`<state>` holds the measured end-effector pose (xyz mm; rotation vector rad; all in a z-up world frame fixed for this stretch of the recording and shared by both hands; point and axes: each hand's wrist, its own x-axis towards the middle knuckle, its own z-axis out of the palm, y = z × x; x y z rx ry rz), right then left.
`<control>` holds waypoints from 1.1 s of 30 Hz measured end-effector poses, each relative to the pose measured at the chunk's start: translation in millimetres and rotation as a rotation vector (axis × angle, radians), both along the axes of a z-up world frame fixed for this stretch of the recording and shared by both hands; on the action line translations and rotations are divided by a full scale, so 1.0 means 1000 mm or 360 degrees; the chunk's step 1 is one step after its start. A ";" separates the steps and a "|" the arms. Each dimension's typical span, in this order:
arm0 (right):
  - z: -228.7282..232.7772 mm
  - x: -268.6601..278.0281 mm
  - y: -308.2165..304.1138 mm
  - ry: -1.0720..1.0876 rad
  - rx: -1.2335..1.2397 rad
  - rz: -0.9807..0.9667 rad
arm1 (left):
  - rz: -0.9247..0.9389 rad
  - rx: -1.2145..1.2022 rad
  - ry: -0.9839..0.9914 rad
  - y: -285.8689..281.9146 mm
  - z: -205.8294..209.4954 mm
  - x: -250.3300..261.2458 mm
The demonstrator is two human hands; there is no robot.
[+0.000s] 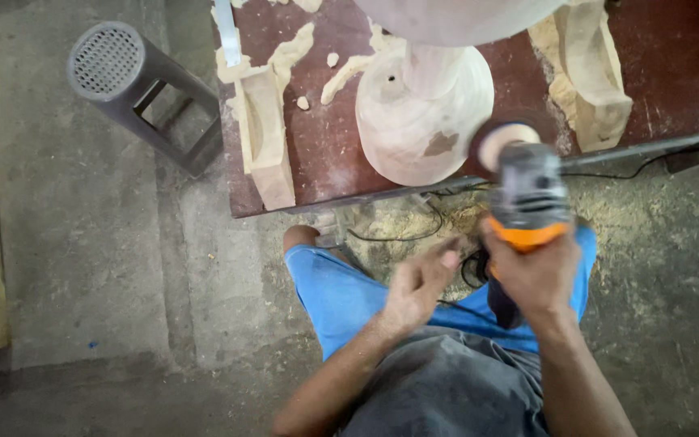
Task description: The person uses an angle grinder with a sanding disc to smooth the surface of a large wooden object on a workbench. The person moves the tool around the curved base and stem, generating wood dust. The person briefly wipes the surface with a hand before resuming sanding.
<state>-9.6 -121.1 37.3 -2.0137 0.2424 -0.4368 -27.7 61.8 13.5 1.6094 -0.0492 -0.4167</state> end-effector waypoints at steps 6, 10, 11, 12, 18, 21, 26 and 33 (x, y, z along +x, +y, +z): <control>0.013 0.009 0.051 0.0458 -0.0544 0.0451 | 0.0313 -0.1015 0.0107 -0.023 0.002 -0.006; 0.020 0.014 0.075 0.0295 -0.0502 0.0540 | 0.0474 -0.1230 0.0087 -0.014 0.005 0.002; 0.022 0.016 0.075 0.0215 -0.0562 0.0525 | 0.0472 -0.1282 0.0077 -0.014 0.003 0.004; 0.023 0.015 0.075 0.0221 -0.0508 0.0521 | 0.0464 -0.1266 0.0111 -0.014 0.000 0.005; 0.021 0.006 0.047 0.0541 -0.0325 0.0367 | 0.0350 -0.1117 0.0105 -0.037 -0.024 -0.001; 0.012 0.008 0.032 0.0579 -0.0314 0.0274 | 0.0259 -0.1029 0.0073 -0.052 -0.026 0.002; -0.010 0.006 0.019 0.0382 -0.0150 0.0197 | 0.0227 -0.1068 -0.0057 -0.066 -0.019 0.009; -0.037 0.002 -0.003 0.0151 0.0012 0.0162 | 0.0108 -0.0957 -0.0287 -0.080 0.000 0.018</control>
